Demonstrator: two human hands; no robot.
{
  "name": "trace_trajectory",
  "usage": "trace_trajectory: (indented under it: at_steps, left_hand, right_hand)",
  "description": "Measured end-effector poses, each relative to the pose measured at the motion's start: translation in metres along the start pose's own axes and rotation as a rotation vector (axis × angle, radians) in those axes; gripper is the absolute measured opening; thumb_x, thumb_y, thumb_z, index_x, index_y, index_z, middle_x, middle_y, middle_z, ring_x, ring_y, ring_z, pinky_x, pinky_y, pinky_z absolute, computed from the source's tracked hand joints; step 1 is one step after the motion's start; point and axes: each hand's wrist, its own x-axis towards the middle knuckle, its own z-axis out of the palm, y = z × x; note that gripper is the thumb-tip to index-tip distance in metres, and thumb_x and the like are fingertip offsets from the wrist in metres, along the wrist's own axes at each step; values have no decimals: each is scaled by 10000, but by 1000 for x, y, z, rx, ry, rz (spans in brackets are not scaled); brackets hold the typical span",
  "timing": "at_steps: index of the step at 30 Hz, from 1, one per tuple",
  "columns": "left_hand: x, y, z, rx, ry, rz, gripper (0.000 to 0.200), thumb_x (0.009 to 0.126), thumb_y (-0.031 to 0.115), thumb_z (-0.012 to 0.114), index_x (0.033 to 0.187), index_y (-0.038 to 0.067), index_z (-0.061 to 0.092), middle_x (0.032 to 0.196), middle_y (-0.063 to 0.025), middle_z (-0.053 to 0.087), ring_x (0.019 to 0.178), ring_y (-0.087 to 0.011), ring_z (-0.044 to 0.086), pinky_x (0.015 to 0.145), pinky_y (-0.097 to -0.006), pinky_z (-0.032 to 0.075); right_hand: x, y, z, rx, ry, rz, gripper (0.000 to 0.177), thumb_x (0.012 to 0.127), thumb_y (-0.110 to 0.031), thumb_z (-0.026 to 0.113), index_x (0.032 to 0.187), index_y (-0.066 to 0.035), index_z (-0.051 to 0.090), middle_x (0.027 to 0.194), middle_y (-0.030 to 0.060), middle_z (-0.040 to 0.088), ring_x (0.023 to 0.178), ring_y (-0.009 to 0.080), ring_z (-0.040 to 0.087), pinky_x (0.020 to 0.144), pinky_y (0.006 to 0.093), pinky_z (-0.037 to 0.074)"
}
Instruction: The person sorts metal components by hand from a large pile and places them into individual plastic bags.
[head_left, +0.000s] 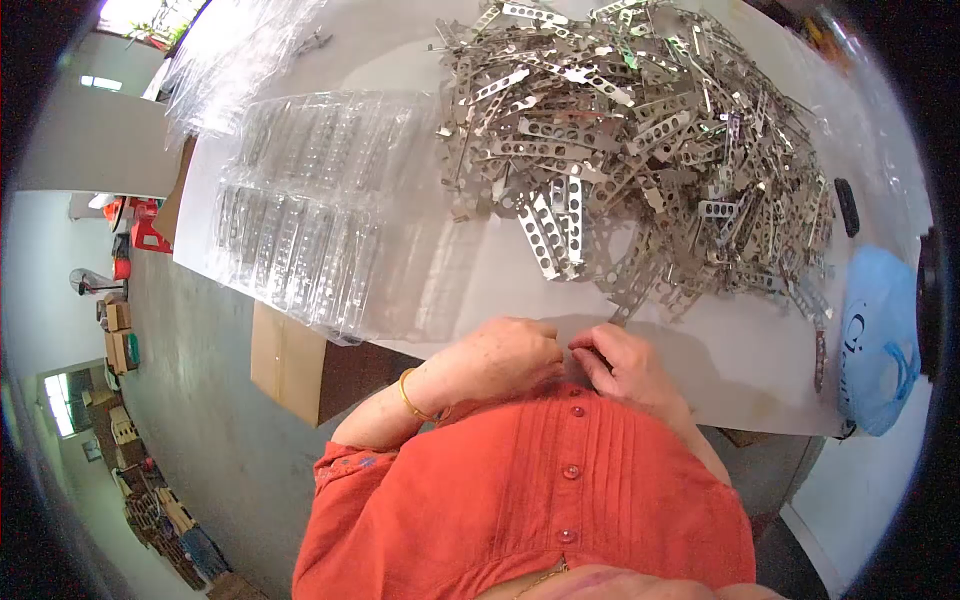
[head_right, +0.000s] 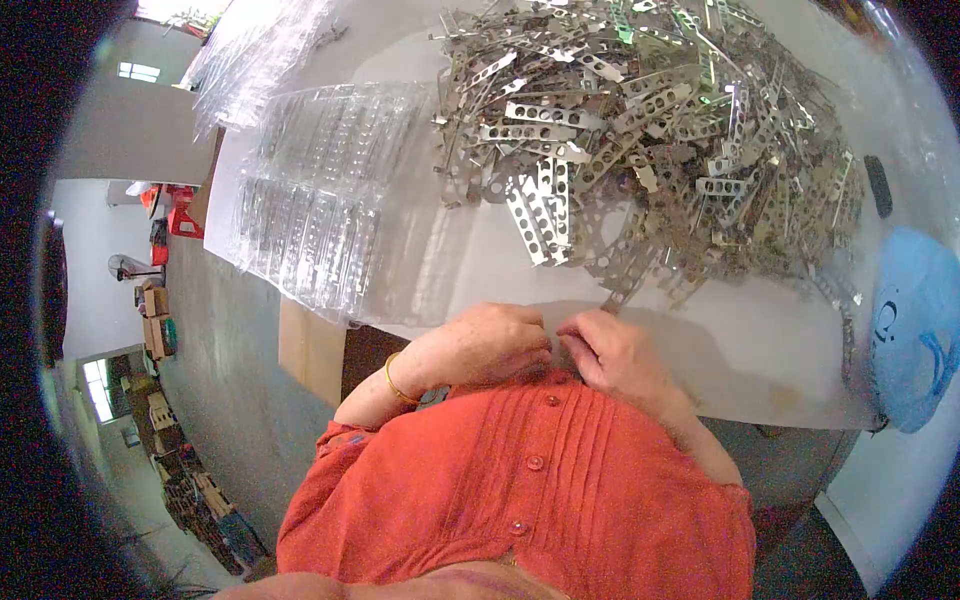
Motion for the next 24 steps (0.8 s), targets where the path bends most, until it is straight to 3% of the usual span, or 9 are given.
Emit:
trace_trajectory:
  at_steps: [2, 4, 7, 8, 11, 17, 24]
  left_hand:
    - [1, 0, -7, -20, 41, -23, 138, 918, 200, 598, 940, 73, 646, 920, -157, 628, 864, -384, 635, 756, -451, 520]
    - [4, -4, -27, 15, 169, -175, 116, 905, 176, 612, 955, 78, 650, 932, -166, 628, 870, -384, 637, 751, -450, 519]
    - [9, -22, -48, 16, 718, -281, 121, 895, 145, 631, 977, 58, 645, 948, -161, 638, 853, -377, 642, 721, -446, 514]
    - [12, -26, -60, 70, 773, -455, 131, 899, 153, 640, 982, 51, 646, 952, -165, 637, 859, -373, 649, 720, -441, 516]
    - [18, -44, -84, 314, 943, -637, 257, 901, 230, 651, 1034, 14, 618, 992, -204, 645, 902, -397, 652, 743, -457, 518]
    - [27, -75, -98, 269, 869, -782, 314, 895, 260, 634, 1051, -8, 587, 1008, -229, 657, 928, -423, 642, 788, -480, 501]
    - [33, -95, -95, 270, 870, -753, 294, 882, 245, 613, 1026, -10, 581, 969, -224, 667, 941, -416, 638, 794, -488, 488]
  right_hand:
    - [0, 5, 1, 4, -8, -35, 119, 897, -115, 640, 985, -35, 635, 934, 157, 648, 843, 359, 650, 724, 422, 520]
    - [0, 9, 2, -10, -9, -40, 120, 901, -120, 639, 983, -33, 632, 944, 152, 652, 845, 352, 652, 724, 415, 522]
    - [2, 4, 0, 13, -20, -25, 130, 901, -124, 641, 992, -31, 634, 935, 148, 658, 835, 341, 657, 724, 405, 527]
    - [3, 3, -1, 13, -20, -32, 130, 901, -124, 641, 992, -31, 634, 935, 148, 658, 835, 341, 657, 724, 405, 527]
    - [3, 1, -4, 17, -31, -41, 135, 901, -126, 643, 1000, -33, 644, 933, 147, 668, 830, 329, 664, 725, 394, 533]
    - [1, -3, -4, 46, 4, 15, 114, 901, -119, 650, 986, -44, 655, 939, 142, 679, 843, 320, 672, 726, 385, 535]
    - [1, -5, -6, 48, -1, 0, 112, 896, -113, 652, 982, -42, 649, 934, 141, 677, 843, 320, 672, 725, 387, 534]
